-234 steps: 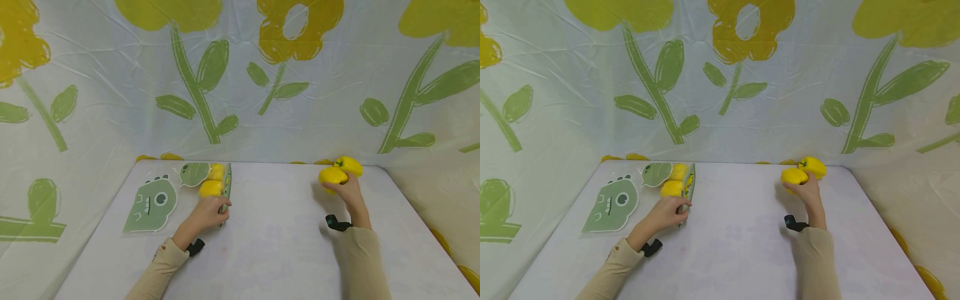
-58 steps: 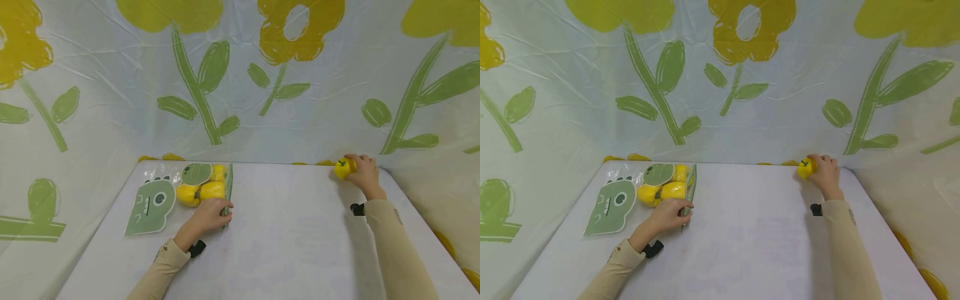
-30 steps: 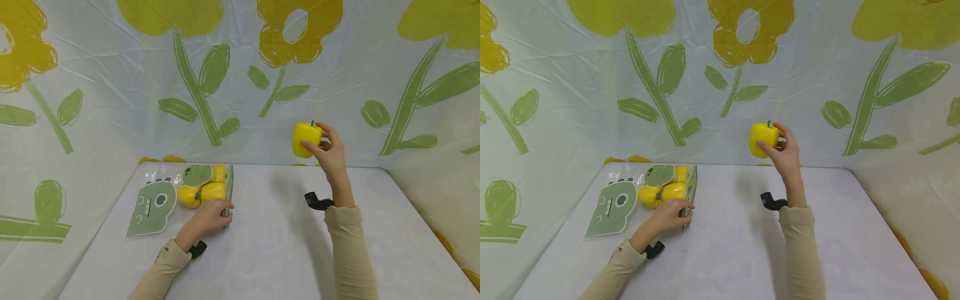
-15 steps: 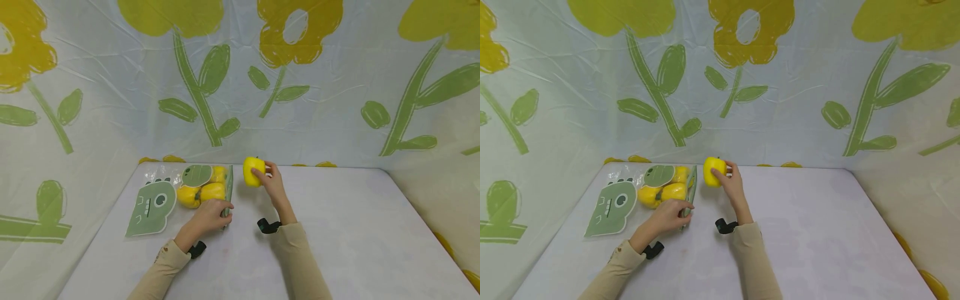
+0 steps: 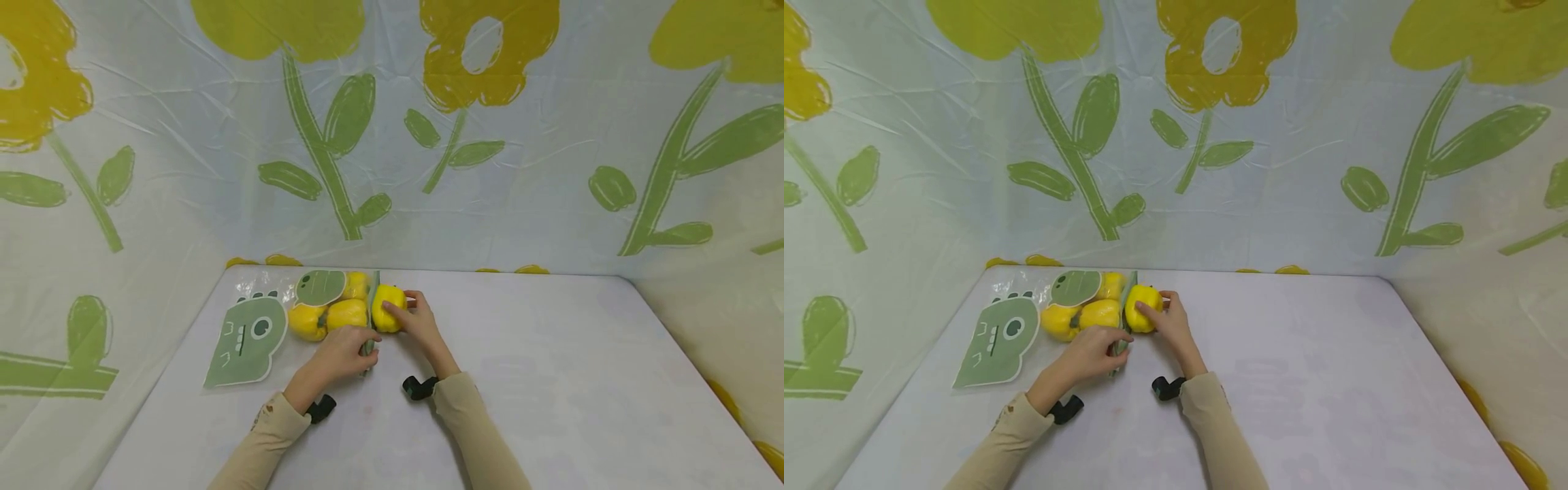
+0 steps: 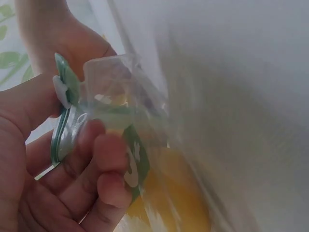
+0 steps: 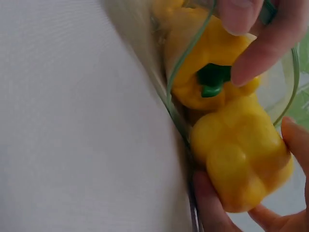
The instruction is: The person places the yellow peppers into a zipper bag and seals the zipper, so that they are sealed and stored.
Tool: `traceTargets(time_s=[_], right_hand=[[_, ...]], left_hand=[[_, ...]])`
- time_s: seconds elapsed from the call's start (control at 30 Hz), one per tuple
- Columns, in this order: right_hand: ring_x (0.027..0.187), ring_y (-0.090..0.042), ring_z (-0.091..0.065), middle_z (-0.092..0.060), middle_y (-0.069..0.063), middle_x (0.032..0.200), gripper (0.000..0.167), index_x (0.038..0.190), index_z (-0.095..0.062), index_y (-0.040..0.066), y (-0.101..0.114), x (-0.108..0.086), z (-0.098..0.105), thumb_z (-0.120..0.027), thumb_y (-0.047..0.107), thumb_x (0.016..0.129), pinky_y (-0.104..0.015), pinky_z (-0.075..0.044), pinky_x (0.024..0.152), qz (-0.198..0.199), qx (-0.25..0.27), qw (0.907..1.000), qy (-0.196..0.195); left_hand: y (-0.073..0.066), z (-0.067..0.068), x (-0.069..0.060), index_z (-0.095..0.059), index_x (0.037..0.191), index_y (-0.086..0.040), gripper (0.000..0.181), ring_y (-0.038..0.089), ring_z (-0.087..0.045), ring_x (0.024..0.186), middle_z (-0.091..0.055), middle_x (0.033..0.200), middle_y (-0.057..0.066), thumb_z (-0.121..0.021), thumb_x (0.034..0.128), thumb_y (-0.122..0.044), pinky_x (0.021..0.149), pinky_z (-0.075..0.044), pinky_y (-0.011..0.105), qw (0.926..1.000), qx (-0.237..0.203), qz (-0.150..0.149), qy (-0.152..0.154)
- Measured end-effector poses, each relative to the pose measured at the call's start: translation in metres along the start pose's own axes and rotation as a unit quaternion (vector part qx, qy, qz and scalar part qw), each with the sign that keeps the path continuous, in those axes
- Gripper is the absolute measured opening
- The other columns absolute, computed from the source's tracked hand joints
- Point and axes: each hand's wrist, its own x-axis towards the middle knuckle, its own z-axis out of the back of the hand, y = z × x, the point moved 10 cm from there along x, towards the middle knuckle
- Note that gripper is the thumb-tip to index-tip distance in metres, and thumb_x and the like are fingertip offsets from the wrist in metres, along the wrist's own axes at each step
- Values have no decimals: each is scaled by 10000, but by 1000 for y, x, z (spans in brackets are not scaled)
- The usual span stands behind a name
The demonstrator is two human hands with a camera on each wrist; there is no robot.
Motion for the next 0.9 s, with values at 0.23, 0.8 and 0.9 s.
traceTargets(time_s=[0.23,0.8,0.9], right_hand=[[1240,-332,-528,-388,-196,1504,599,1512,-340,37,4,-2,-9,-503,320,1010,-458,-455,1007,149,810,9906,1089],[893,-236,-624,-487,-276,1310,417,1339,-376,-24,-1,-2,-12,-548,152,1003,-463,-519,907,260,1789,9761,1204],[919,-241,-631,-485,-273,1314,401,1323,-405,-12,0,-2,-14,-565,157,997,-439,-531,889,352,1725,9768,1217]], left_hand=[[0,1,0,-745,1002,-45,208,42,-462,546,-622,716,-59,-721,805,-109,537,-440,210,9999,-83,126,-7],[3,-4,-1,-744,1000,-75,240,38,-417,545,-461,608,-126,-712,764,-97,511,-381,226,9998,-149,-52,-89],[1,-3,0,-743,1000,-88,234,44,-417,555,-450,605,-128,-727,768,-102,513,-373,227,9998,-124,-145,-113]])
